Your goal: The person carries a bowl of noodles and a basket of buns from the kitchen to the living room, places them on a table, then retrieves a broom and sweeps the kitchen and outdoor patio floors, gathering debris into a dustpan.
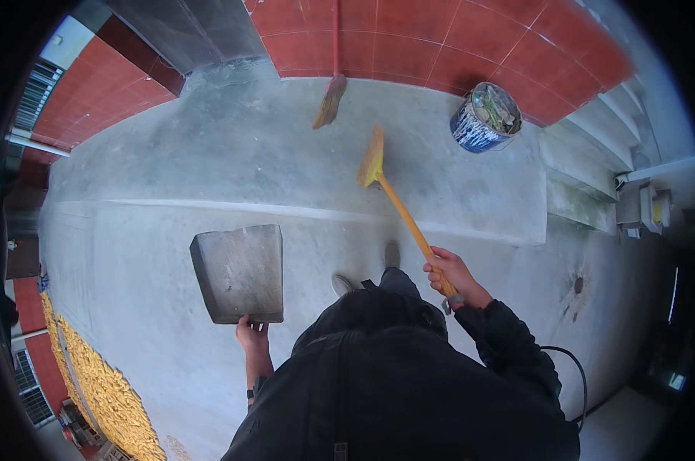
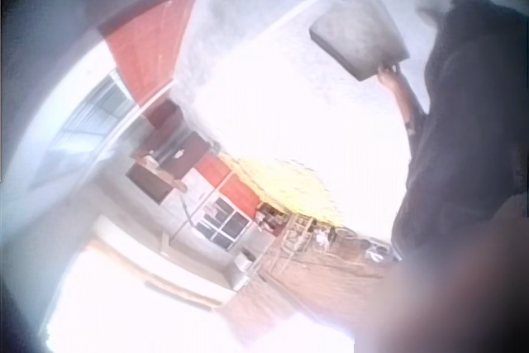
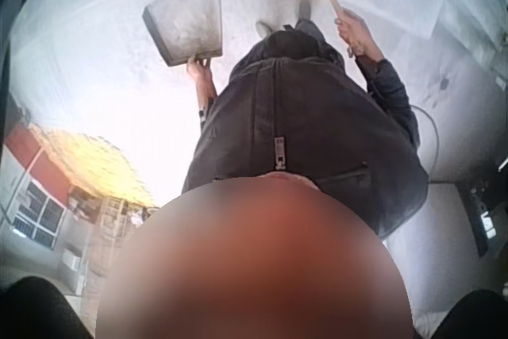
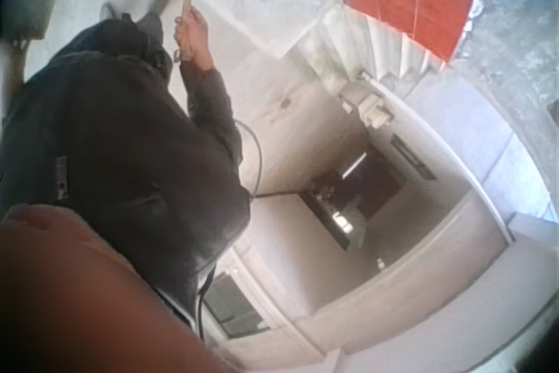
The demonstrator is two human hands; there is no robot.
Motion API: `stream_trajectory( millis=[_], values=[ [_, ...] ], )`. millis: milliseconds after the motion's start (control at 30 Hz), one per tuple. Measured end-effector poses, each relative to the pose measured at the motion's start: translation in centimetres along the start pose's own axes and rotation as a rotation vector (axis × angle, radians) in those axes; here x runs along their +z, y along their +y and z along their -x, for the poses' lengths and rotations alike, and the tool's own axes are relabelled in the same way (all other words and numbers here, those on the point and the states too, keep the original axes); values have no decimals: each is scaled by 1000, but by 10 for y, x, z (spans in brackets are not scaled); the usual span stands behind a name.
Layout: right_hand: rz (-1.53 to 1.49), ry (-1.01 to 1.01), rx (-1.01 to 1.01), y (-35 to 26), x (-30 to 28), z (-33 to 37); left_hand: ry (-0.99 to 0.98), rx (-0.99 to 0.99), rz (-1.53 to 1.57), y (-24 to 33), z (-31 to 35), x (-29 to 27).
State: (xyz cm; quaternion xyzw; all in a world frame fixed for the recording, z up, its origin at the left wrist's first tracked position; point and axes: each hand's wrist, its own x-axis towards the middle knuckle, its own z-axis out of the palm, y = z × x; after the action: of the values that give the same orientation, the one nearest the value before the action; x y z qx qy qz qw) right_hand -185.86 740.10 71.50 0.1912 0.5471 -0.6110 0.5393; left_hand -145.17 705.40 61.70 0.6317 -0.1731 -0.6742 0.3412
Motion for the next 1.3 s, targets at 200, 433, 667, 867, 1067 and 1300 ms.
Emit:
stream_trajectory(
  millis=[200, 433, 667, 867, 1067, 1300],
  values=[
    [-257, -254, 125, -83, 41, -153, 57, 11, -8, 2, 20, 9],
    [-196, -80, 143, -58, -4, -144, 78, 12, -42, 5, 21, 23],
    [-153, 116, -75, -22, -59, 50, -10, -89, -70, -18, -1, 46],
    [-265, 216, -231, 15, -85, 112, -123, -129, -133, -25, -14, 71],
    [268, 672, -281, 80, -144, 101, -149, -129, -171, -19, -20, 77],
    [193, 640, -73, 125, -143, 39, -163, -105, -183, -2, -21, 47]
  ],
)
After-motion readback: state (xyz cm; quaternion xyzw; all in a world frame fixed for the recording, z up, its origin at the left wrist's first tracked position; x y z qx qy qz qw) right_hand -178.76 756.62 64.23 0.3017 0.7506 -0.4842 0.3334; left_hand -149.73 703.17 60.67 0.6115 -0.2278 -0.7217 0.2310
